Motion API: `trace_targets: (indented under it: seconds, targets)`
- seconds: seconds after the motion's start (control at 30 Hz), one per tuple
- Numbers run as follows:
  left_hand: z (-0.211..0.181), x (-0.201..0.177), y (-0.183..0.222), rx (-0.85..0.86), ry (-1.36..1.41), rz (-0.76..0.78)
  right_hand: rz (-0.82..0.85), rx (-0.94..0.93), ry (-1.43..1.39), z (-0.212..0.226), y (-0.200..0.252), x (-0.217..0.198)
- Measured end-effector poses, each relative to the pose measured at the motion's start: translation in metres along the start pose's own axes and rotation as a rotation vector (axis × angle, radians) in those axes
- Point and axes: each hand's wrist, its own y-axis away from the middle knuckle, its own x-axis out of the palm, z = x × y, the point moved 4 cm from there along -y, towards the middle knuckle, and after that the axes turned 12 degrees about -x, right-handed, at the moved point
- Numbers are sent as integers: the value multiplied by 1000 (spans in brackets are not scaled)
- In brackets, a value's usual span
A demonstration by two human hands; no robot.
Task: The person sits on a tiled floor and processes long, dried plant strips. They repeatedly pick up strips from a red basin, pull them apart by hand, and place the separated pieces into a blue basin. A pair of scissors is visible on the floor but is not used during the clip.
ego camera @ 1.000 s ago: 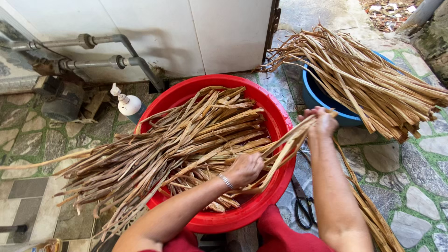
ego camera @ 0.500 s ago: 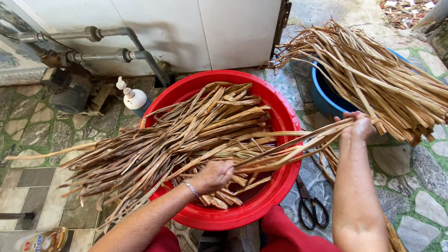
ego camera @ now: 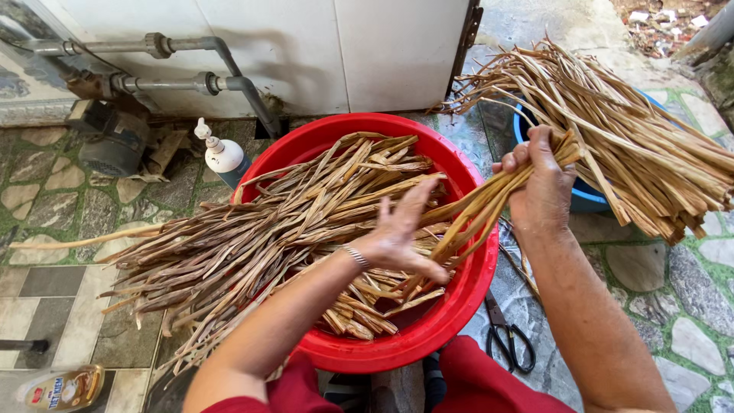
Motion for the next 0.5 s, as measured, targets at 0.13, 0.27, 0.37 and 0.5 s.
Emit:
trace_targets:
  seconds: [0.13, 0.27, 0.37, 0.5]
  targets:
    - [-17, 24, -35, -78, 411, -55, 123, -10, -76, 36, -6, 46]
    - [14, 24, -23, -57, 501, 3, 126, -116, -119, 91, -29, 51]
    - [41, -13, 3, -62, 295, -119, 203, -111, 58, 91, -28, 51]
    - [74, -34, 29, -7, -363, -371, 366, -208, 503, 46, -28, 44]
